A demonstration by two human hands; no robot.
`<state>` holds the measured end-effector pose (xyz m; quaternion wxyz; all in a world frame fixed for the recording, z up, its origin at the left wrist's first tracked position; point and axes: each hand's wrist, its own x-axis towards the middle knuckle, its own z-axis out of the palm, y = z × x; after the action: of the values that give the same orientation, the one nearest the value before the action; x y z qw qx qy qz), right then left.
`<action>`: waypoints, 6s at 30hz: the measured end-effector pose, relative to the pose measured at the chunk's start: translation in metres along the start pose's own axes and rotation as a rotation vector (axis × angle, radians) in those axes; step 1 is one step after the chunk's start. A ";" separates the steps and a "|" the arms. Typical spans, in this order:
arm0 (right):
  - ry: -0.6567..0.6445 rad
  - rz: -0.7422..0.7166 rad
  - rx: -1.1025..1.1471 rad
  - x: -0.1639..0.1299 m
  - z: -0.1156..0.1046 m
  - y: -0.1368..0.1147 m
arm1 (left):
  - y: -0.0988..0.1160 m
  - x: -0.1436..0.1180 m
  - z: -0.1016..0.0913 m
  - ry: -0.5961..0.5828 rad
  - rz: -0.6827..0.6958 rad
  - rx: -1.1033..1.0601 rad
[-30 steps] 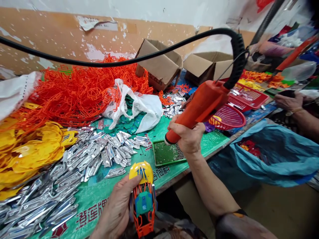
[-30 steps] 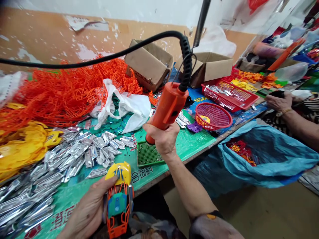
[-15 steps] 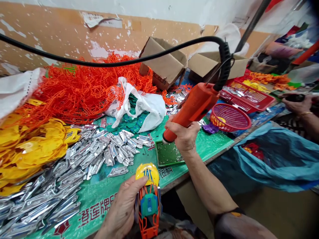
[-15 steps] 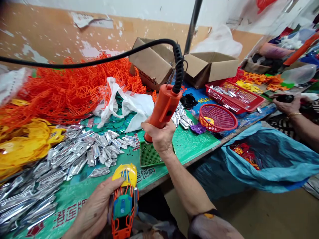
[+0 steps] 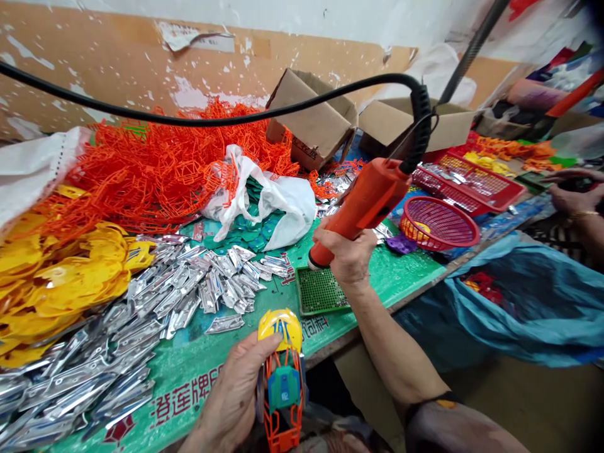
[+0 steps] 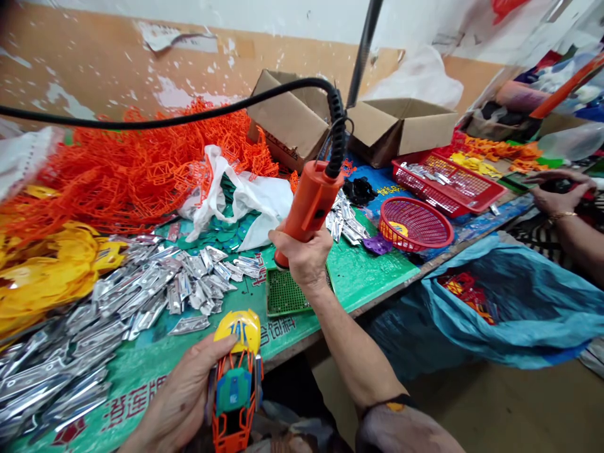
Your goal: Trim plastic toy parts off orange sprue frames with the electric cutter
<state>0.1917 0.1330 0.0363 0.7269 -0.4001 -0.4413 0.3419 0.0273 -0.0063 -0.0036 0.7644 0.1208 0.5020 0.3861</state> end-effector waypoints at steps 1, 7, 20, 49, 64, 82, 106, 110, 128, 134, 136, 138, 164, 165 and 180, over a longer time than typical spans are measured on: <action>-0.003 0.004 -0.002 0.000 0.000 0.000 | 0.000 0.000 0.000 0.003 -0.002 0.000; -0.007 0.004 -0.017 -0.001 0.001 -0.001 | 0.001 -0.001 0.004 0.029 -0.004 -0.003; -0.010 0.015 -0.009 0.006 0.002 -0.004 | 0.005 0.002 0.011 0.021 0.010 -0.001; -0.251 0.158 0.282 -0.047 0.006 -0.086 | -0.002 0.006 0.013 0.081 0.028 -0.165; -0.212 0.209 0.233 -0.053 0.008 -0.077 | 0.004 0.001 0.018 0.156 0.099 -0.108; -0.353 0.125 0.079 -0.067 -0.005 -0.058 | -0.002 0.001 0.020 0.166 0.133 -0.147; -0.014 -0.057 0.114 0.007 -0.009 -0.029 | 0.011 -0.003 0.001 -0.076 -0.009 -0.035; -0.034 -0.050 0.069 0.009 -0.008 -0.005 | 0.007 -0.001 -0.005 -0.118 -0.032 0.015; -0.073 -0.008 0.017 0.006 -0.009 0.008 | 0.012 -0.009 -0.012 -0.141 -0.001 0.093; -0.061 -0.010 0.006 0.004 -0.008 0.006 | 0.013 -0.010 -0.007 -0.082 -0.001 0.044; -0.060 -0.014 -0.003 0.003 -0.007 0.005 | 0.015 -0.011 -0.003 -0.055 0.022 0.030; -0.066 -0.020 -0.008 0.003 -0.006 0.005 | 0.017 -0.012 0.000 -0.035 0.044 0.021; -0.321 0.246 0.348 -0.056 0.018 -0.073 | 0.009 0.001 0.000 -0.059 0.147 -0.038; -0.321 0.246 0.351 -0.056 0.018 -0.072 | 0.009 0.000 0.000 -0.062 0.148 -0.038; -0.313 0.251 0.301 -0.060 0.018 -0.069 | 0.007 0.001 0.002 -0.070 0.162 -0.047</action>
<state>0.1631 0.0564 0.0805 0.6528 -0.2810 -0.4395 0.5492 0.0261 -0.0010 0.0008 0.7504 0.1562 0.4544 0.4539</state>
